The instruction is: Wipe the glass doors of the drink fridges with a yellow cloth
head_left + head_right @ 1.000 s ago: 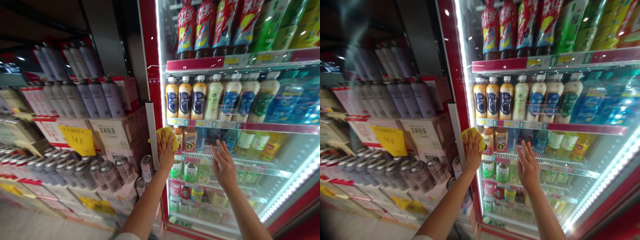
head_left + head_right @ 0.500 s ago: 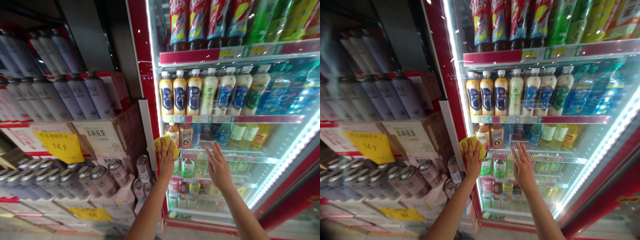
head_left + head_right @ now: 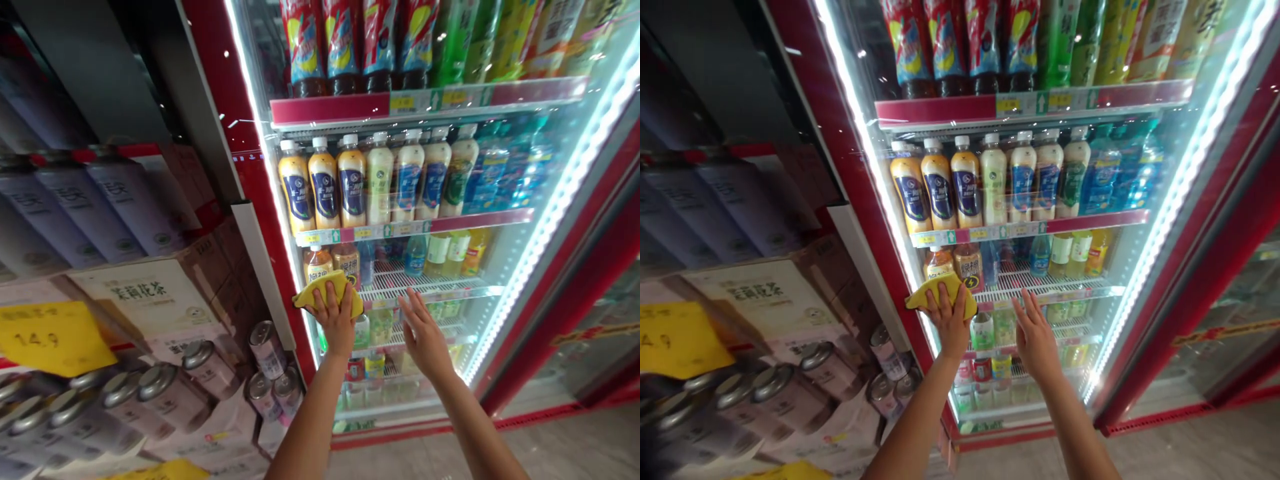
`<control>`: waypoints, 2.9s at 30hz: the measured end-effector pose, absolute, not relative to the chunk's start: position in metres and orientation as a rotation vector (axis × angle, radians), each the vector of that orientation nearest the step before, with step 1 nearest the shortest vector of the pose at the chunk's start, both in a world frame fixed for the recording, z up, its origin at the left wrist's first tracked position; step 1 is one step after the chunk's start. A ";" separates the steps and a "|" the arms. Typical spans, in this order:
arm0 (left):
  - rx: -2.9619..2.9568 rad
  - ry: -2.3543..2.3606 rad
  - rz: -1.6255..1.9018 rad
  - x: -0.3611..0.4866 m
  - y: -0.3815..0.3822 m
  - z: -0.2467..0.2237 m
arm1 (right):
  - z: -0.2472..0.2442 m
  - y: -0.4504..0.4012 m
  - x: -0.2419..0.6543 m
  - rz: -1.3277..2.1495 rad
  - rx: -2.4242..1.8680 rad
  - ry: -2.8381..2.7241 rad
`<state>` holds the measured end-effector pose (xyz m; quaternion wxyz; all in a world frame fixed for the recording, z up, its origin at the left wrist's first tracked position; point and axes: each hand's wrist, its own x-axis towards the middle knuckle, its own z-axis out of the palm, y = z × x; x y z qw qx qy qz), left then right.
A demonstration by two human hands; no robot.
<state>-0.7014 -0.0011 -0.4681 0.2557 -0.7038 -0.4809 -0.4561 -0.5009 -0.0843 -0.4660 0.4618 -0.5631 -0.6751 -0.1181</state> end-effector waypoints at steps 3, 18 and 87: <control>-1.963 -1.005 -1.096 -0.696 -0.001 -0.479 | -0.464 -0.087 -0.498 -0.269 -1.421 -1.650; -2.072 -0.791 -1.026 -0.614 0.007 -0.460 | -0.457 -0.109 -0.422 -0.269 -1.566 -1.578; -2.356 -0.204 -0.574 -0.334 0.012 -0.470 | -0.567 -0.115 -0.159 0.078 -1.855 -1.549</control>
